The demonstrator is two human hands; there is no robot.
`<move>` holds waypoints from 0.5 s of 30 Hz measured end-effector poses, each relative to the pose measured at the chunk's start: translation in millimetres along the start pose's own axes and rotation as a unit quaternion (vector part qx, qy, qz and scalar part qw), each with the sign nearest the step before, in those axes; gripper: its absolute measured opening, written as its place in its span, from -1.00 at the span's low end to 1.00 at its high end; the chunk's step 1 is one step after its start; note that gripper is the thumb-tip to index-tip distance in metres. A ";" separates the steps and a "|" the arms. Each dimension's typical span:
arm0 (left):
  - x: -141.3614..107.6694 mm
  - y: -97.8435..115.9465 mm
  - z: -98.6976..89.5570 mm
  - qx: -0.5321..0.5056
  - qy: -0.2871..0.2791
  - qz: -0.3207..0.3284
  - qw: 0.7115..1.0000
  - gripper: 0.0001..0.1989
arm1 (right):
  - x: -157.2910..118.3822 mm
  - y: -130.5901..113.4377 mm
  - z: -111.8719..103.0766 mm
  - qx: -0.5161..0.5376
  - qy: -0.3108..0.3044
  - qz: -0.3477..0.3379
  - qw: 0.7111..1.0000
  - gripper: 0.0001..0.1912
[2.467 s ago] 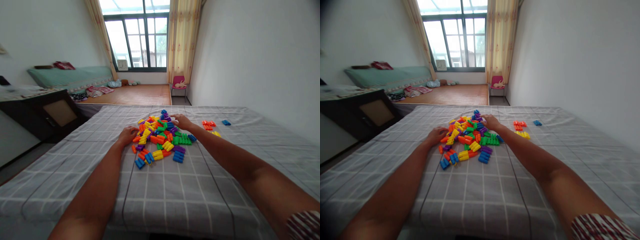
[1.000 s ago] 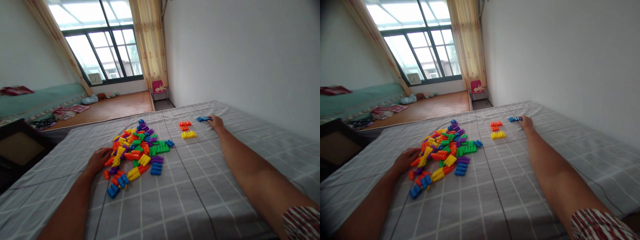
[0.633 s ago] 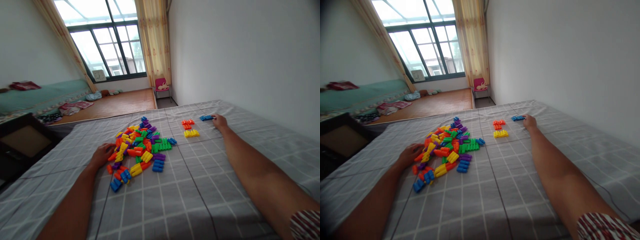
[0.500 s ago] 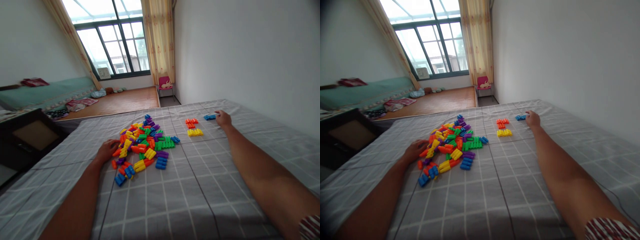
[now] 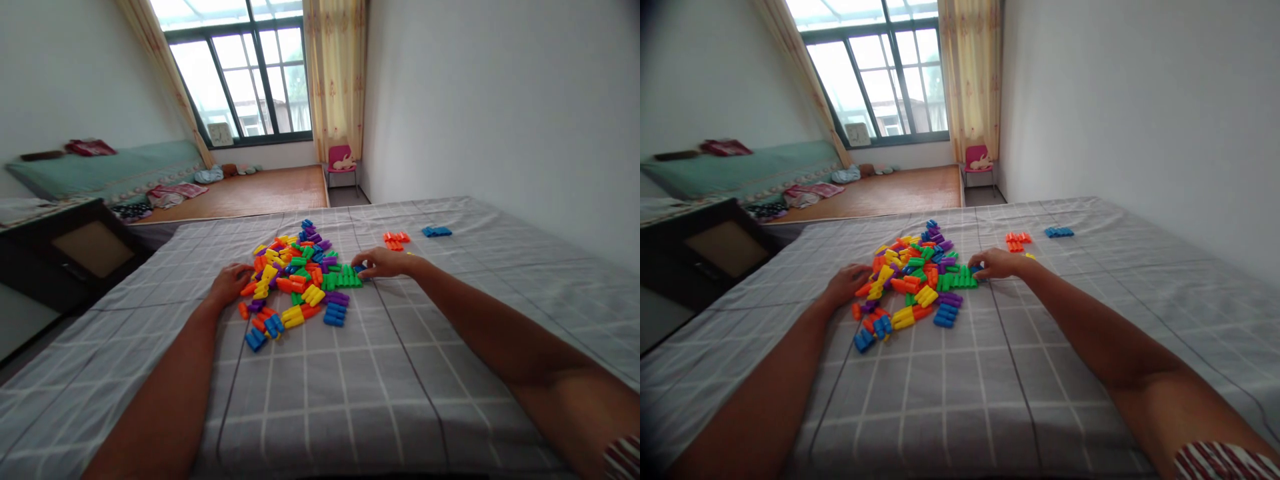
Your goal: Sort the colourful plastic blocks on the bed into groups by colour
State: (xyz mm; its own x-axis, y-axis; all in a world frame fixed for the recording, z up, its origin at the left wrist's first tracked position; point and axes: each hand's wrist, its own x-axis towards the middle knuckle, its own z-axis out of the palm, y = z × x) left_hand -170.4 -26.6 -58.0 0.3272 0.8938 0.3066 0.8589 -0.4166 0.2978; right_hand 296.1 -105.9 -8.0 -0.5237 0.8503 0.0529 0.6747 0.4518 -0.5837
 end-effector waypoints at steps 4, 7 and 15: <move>1.0 -1.5 0.2 -0.001 -0.005 0.004 1.000 -0.57 | -4.5 16.4 -17.9 0.027 0.035 0.026 0.999 -0.61; 2.0 -3.7 0.5 -0.006 -0.003 0.010 1.000 -0.57 | -17.1 49.5 -45.7 0.068 0.184 0.081 0.977 -0.55; 3.5 -6.6 0.7 -0.002 0.002 0.010 1.000 -0.59 | -95.6 164.0 -87.5 0.032 0.332 0.322 0.886 -0.64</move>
State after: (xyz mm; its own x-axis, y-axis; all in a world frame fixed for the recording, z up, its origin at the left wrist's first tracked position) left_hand -174.6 -20.6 -59.5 0.3421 0.8847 0.3166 0.8512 -0.4345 0.2944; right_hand 502.3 -89.5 -38.0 0.3948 0.9074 0.1442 0.6811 -0.1837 -0.7088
